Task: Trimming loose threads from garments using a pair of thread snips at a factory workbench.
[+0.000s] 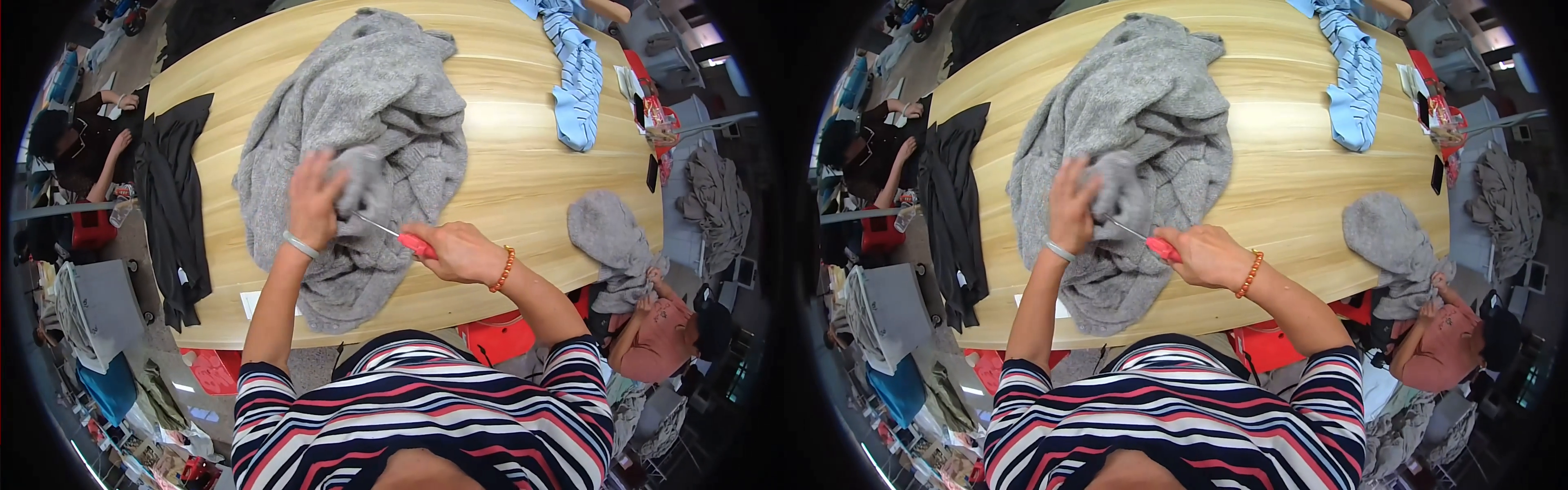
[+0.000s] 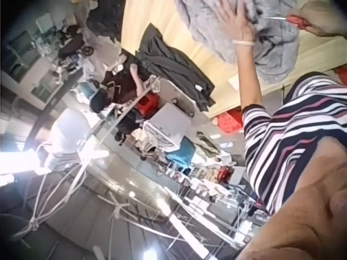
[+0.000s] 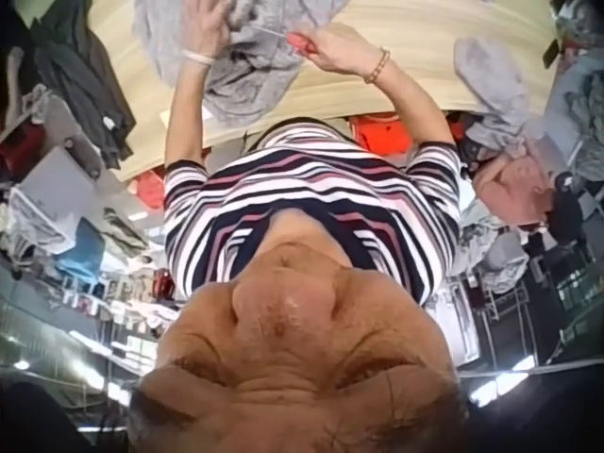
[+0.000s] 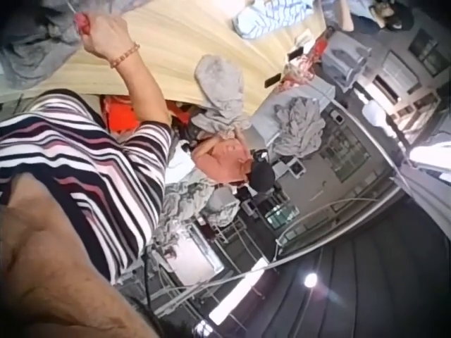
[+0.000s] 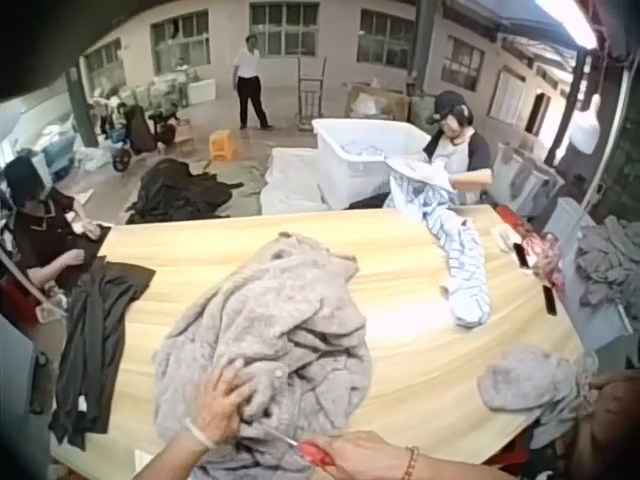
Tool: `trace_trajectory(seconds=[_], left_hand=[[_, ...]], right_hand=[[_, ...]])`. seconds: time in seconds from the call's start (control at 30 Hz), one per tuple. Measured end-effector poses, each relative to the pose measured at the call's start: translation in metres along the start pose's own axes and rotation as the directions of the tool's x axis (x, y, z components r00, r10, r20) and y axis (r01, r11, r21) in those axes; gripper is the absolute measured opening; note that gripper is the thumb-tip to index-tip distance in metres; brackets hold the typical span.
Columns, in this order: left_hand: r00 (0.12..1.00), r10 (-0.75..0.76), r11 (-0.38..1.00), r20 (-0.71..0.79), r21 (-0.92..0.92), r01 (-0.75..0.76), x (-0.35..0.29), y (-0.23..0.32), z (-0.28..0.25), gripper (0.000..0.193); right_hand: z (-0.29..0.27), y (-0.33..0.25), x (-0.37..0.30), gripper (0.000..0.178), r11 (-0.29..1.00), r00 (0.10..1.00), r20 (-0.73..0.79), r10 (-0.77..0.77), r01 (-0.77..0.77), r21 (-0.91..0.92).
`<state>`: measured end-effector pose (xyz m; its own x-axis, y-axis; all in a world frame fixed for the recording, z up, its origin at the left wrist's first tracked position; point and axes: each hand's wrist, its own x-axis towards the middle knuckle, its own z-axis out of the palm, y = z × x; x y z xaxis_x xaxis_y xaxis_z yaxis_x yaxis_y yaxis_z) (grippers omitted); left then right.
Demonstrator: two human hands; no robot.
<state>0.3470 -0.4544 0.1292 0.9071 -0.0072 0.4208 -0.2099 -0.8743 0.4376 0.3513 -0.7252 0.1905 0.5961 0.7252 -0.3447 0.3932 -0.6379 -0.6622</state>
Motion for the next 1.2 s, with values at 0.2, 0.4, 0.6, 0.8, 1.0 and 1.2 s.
trace_trajectory(seconds=[0.2, 0.4, 0.6, 0.8, 1.0, 1.2], left_hand=[[0.580, 0.297, 0.855, 0.759, 0.059, -0.515, -0.026, -0.016, 0.019, 0.024], [0.614, 0.072, 0.940, 0.786, 0.152, -0.306, 0.003, 0.046, 0.002, 0.030], [0.751, 0.184, 0.922, 0.634, 0.152, -0.355, -0.029, 0.008, 0.076, 0.035], [0.749, 0.265, 0.953, 0.607, -0.046, -0.300, -0.044, -0.002, 0.076, 0.028], [0.763, 0.282, 0.956, 0.581, -0.107, -0.272, -0.070, -0.019, 0.088, 0.033], [0.783, 0.317, 0.946, 0.535, -0.114, -0.305, -0.080, -0.027, 0.095, 0.035]], right_hand=[[0.025, 0.006, -0.019, 0.037, 0.992, 0.989, 0.127, 0.075, -0.061, -0.109], [0.030, 0.024, -0.056, 0.039, 0.982, 0.981, 0.055, 0.187, -0.186, -0.014], [0.012, 0.021, -0.063, 0.040, 0.961, 0.961, 0.037, 0.275, -0.275, 0.000], [0.022, 0.026, -0.057, 0.034, 0.978, 0.977, 0.080, 0.197, -0.202, 0.055], [0.022, 0.036, -0.023, 0.028, 0.977, 0.977, -0.012, 0.212, -0.211, 0.036], [0.050, 0.038, -0.049, 0.034, 0.994, 0.966, 0.238, 0.100, -0.106, 0.010]])
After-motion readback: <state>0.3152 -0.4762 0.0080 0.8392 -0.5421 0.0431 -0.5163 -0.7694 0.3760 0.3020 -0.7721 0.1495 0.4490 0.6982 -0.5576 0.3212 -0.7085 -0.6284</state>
